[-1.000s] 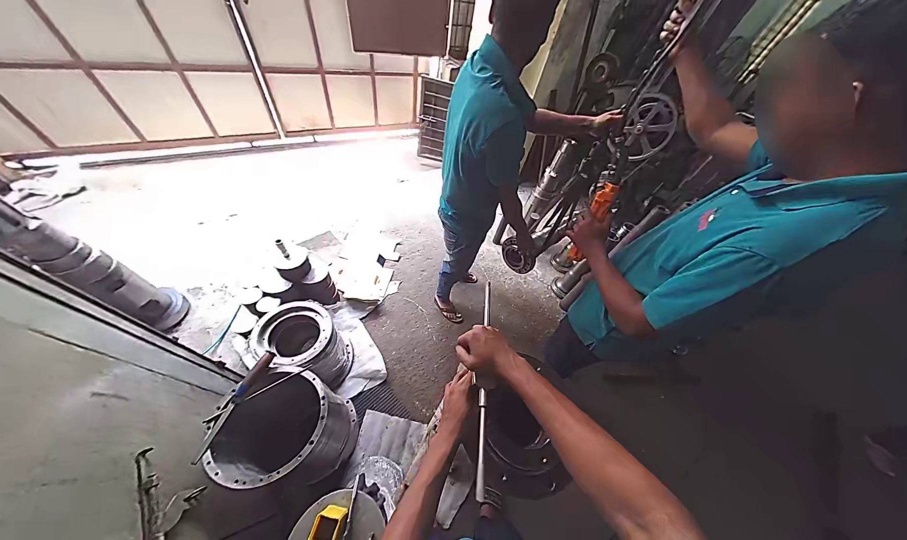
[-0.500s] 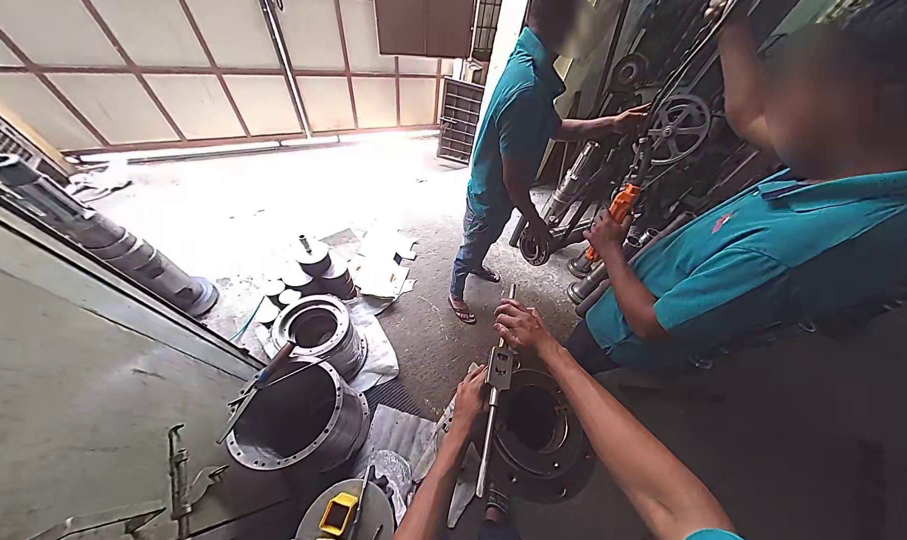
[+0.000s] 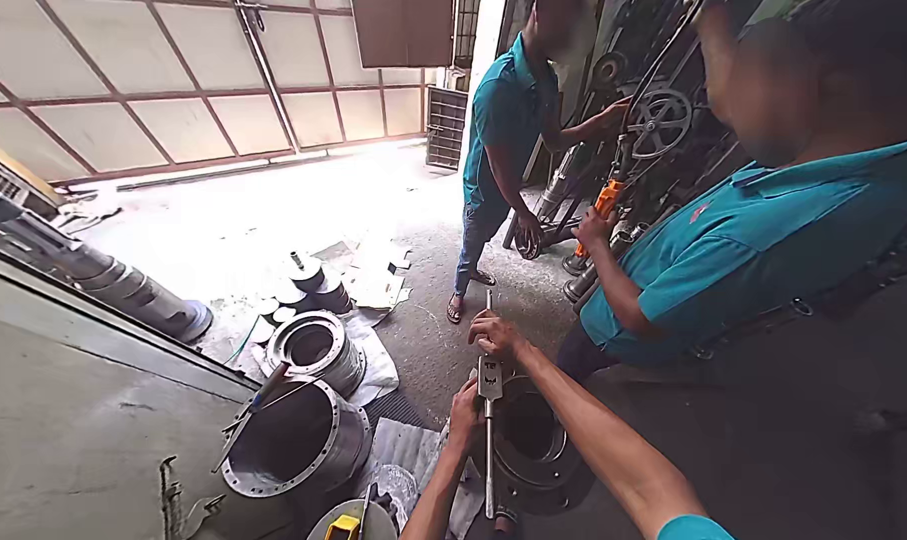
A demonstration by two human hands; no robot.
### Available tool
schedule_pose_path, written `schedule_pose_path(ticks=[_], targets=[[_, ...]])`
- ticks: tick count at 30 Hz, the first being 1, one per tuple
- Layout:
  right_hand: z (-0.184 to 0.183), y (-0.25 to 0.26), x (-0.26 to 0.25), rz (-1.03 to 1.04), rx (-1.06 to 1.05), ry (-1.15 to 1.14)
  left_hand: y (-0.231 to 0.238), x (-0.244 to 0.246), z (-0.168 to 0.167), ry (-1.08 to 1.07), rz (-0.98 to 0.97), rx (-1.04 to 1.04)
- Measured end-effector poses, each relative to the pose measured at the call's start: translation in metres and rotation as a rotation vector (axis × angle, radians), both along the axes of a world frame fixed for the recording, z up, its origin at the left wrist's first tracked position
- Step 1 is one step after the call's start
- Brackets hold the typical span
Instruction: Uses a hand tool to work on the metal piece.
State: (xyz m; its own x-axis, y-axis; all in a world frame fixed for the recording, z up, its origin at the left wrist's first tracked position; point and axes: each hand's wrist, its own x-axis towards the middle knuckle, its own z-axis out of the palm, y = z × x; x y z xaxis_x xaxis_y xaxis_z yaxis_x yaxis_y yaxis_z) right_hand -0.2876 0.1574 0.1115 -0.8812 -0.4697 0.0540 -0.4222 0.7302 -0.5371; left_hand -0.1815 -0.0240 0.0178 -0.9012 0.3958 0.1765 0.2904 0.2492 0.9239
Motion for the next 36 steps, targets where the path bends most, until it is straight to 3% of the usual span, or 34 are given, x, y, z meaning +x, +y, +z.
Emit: schedule_pose_path(ticks=[5,8,12,14,17,19,23,25,27,31,36], targets=[[0.006,0.007,0.031,-0.290,0.173,-0.029,0.001,0.002,0.010,-0.123,0.013,0.027],[0.021,-0.004,0.038,-0.437,0.297,-0.137,0.000,0.003,0.005,-0.050,0.011,0.019],[0.025,-0.006,0.039,-0.522,0.310,-0.172,0.003,0.001,-0.002,0.005,0.012,0.033],[0.020,-0.008,0.040,-0.548,0.292,-0.166,-0.004,0.003,-0.006,-0.029,0.034,0.159],[0.011,-0.003,0.038,-0.537,0.227,-0.108,-0.039,0.013,-0.003,-0.244,0.055,0.571],[0.005,0.002,0.037,-0.518,0.167,-0.052,-0.074,0.030,0.014,-0.382,0.037,0.624],[-0.014,0.010,0.033,-0.425,0.042,0.106,-0.096,0.076,0.077,-0.427,-0.202,0.220],[-0.014,0.009,0.024,-0.341,0.050,0.087,-0.076,0.097,0.087,-0.349,-0.154,0.002],[-0.011,0.005,0.013,-0.247,0.103,0.036,-0.057,0.110,0.078,-0.286,-0.009,0.008],[-0.032,0.002,-0.004,-0.128,0.079,0.124,-0.043,0.121,0.072,-0.312,0.077,0.121],[-0.034,0.009,0.013,-0.229,-0.054,0.225,-0.060,0.110,0.075,-0.221,0.057,-0.031]])
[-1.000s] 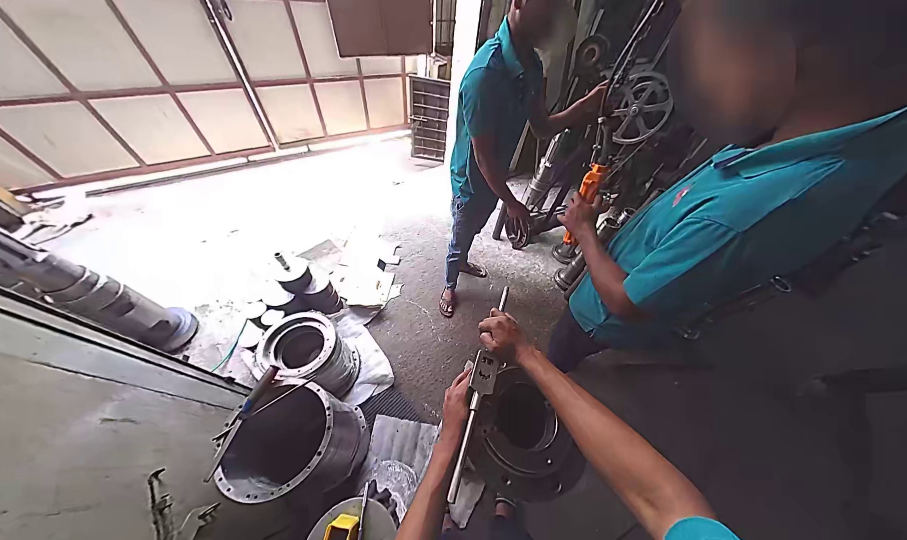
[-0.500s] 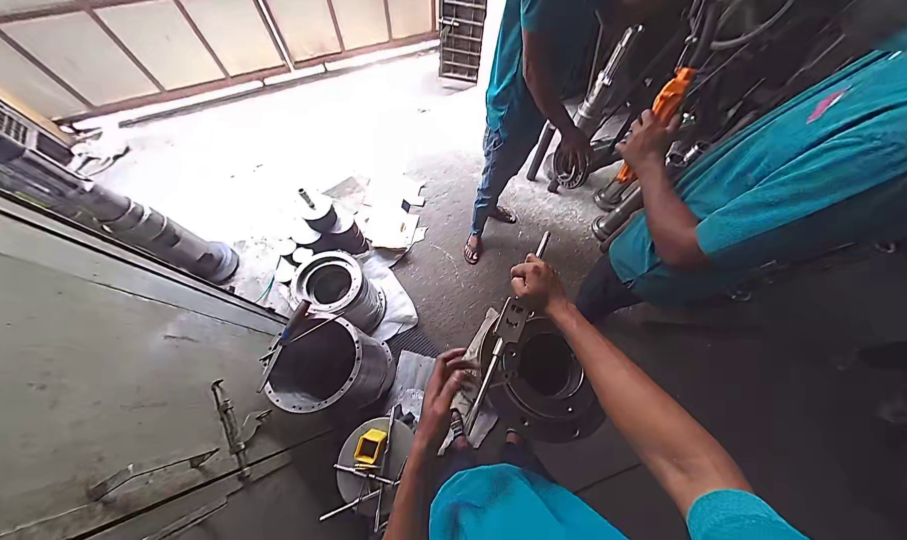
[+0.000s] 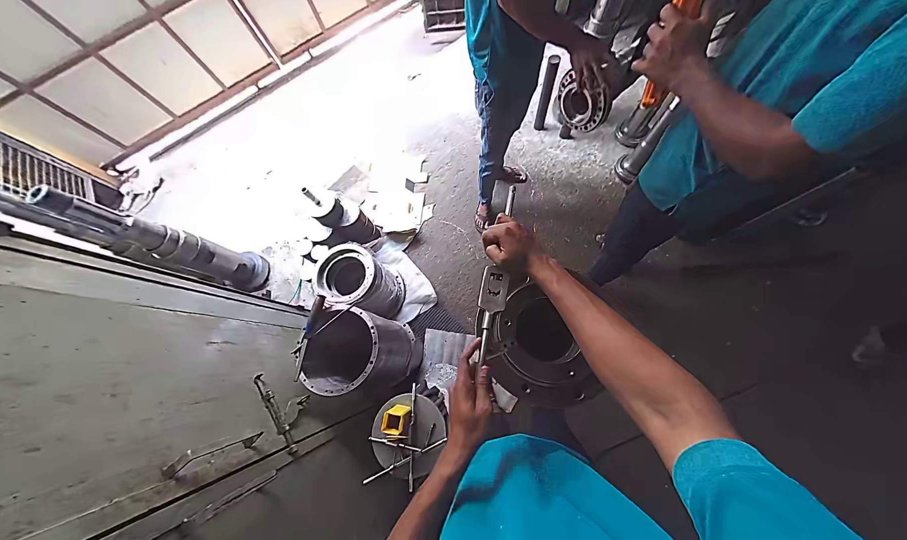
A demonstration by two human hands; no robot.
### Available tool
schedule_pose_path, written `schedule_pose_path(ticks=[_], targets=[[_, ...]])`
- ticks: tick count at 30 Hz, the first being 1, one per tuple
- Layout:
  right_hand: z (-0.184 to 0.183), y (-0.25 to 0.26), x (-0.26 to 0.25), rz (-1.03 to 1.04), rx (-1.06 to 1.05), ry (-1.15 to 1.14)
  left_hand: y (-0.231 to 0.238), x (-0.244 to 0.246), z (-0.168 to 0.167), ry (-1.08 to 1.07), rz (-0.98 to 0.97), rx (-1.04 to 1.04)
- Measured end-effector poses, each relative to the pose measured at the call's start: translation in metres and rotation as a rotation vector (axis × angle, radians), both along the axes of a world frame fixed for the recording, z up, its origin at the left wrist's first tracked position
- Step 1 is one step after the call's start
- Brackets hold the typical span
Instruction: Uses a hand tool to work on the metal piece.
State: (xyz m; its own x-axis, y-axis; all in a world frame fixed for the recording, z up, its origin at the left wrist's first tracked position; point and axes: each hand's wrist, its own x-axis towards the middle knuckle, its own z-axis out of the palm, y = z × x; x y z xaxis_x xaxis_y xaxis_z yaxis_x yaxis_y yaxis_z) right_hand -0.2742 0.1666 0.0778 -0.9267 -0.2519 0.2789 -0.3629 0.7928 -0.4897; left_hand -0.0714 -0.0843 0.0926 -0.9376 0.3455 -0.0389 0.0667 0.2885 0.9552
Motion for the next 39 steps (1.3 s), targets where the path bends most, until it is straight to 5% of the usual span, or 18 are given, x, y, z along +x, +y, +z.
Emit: schedule_pose_path(ticks=[5,11,18,22,26,31,35,39], targets=[[0.016,0.004,0.033,-0.216,-0.010,-0.082,-0.036,-0.033,0.003,0.056,-0.140,-0.106],[0.021,0.011,0.064,-0.349,0.117,-0.133,-0.064,-0.073,-0.004,0.056,-0.068,-0.070],[0.043,0.041,0.147,-0.405,0.186,-0.223,-0.056,-0.136,-0.014,0.157,0.379,-0.062],[0.071,0.039,0.225,-0.495,0.188,-0.551,-0.015,-0.210,-0.015,0.156,0.506,-0.222],[0.083,-0.024,0.266,-0.293,0.028,-0.986,0.069,-0.263,0.005,-0.010,0.259,-0.293],[0.051,-0.103,0.259,0.229,-0.109,-0.969,0.180,-0.235,0.027,0.076,-0.314,-0.669],[0.032,-0.060,0.259,0.221,-0.098,-1.051,0.202,-0.161,0.039,0.185,-0.726,-0.807],[0.020,0.018,0.298,0.155,-0.287,-1.107,0.152,-0.087,0.020,0.602,-0.749,-0.619]])
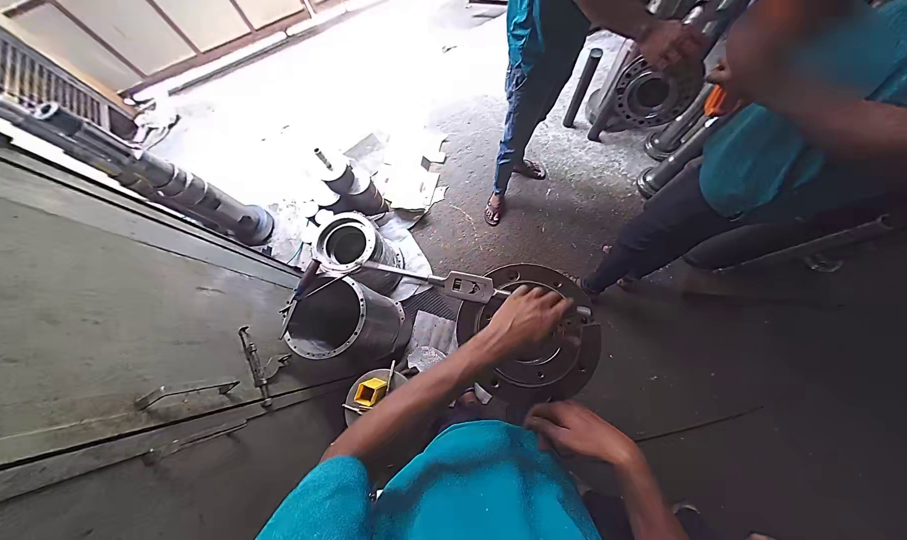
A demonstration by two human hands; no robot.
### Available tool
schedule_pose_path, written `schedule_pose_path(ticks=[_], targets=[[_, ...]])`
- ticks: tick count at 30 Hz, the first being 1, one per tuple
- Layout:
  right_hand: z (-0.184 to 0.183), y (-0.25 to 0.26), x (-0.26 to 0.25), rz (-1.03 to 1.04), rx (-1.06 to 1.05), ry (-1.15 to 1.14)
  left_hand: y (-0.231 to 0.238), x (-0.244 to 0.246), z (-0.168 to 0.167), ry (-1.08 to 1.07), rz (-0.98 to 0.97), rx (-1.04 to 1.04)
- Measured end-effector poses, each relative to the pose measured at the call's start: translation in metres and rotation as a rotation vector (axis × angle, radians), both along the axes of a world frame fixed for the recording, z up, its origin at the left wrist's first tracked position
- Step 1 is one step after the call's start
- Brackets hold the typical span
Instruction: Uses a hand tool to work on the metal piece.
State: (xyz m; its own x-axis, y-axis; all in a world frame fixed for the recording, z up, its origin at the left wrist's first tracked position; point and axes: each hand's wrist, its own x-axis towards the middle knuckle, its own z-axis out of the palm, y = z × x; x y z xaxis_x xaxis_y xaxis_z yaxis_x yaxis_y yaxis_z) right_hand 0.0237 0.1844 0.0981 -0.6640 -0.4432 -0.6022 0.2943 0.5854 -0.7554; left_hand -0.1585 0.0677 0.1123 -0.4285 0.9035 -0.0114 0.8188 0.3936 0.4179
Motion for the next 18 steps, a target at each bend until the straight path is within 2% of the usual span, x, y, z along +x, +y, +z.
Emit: schedule_pose_path(ticks=[3,5,9,12,14,15,18], targets=[[0.005,0.048,0.028,-0.171,-0.061,-0.087,-0.035,0.045,0.000,0.005,-0.019,0.107],[0.010,0.081,0.030,-0.339,-0.033,-0.059,-0.066,0.062,0.000,0.013,-0.004,0.192],[0.015,0.125,0.004,-0.596,0.244,0.161,-0.155,0.085,-0.001,0.107,0.039,0.255],[0.011,0.138,-0.023,-0.706,0.281,0.403,-0.166,0.085,-0.002,0.207,0.108,0.340],[0.001,0.140,-0.044,-0.758,0.235,0.529,-0.139,0.083,0.001,0.340,0.344,0.397],[-0.004,0.138,-0.053,-0.767,0.218,0.556,-0.124,0.083,0.005,0.367,0.523,0.348],[-0.016,0.125,-0.080,-0.766,0.157,0.570,-0.085,0.077,0.011,0.176,1.024,0.129]])
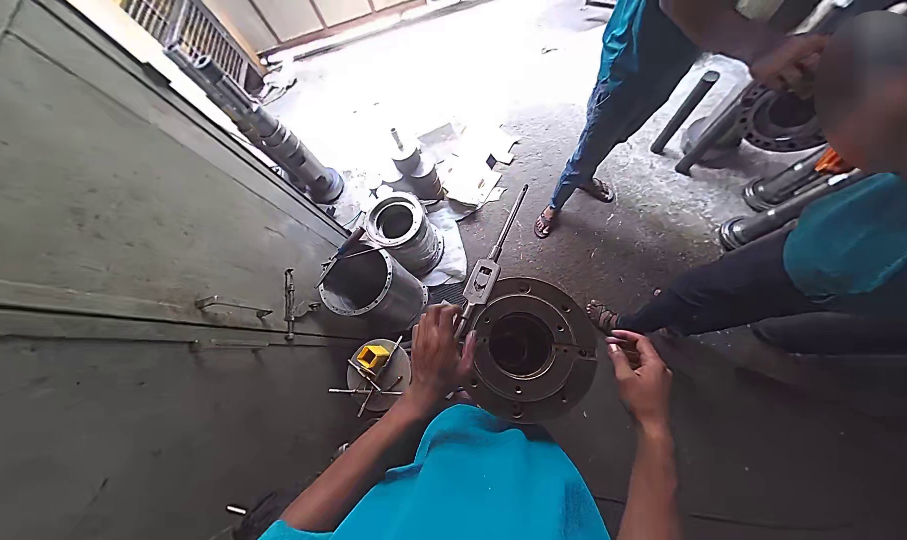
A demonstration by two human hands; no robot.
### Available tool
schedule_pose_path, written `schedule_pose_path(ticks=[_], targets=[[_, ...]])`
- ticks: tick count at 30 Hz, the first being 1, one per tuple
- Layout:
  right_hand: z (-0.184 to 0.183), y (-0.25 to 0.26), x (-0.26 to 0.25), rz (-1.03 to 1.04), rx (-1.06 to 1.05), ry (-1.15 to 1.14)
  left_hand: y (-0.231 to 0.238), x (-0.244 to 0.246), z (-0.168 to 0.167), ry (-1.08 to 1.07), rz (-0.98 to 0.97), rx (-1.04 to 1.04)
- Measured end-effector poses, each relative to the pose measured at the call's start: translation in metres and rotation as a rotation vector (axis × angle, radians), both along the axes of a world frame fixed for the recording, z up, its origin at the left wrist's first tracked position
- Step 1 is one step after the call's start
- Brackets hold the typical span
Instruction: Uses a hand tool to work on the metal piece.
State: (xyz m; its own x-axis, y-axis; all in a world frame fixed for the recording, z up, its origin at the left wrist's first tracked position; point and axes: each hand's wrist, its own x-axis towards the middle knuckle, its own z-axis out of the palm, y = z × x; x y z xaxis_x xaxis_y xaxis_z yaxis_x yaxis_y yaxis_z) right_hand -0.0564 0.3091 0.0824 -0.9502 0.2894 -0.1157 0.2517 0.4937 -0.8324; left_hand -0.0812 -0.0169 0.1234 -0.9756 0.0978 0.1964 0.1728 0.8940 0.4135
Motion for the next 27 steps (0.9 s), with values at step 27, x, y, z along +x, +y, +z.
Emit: schedule_pose_path(ticks=[27], targets=[[-0.051,-0.044,-0.032,-0.122,-0.209,0.163,-0.104,-0.097,-0.026,0.034,-0.216,-0.339]])
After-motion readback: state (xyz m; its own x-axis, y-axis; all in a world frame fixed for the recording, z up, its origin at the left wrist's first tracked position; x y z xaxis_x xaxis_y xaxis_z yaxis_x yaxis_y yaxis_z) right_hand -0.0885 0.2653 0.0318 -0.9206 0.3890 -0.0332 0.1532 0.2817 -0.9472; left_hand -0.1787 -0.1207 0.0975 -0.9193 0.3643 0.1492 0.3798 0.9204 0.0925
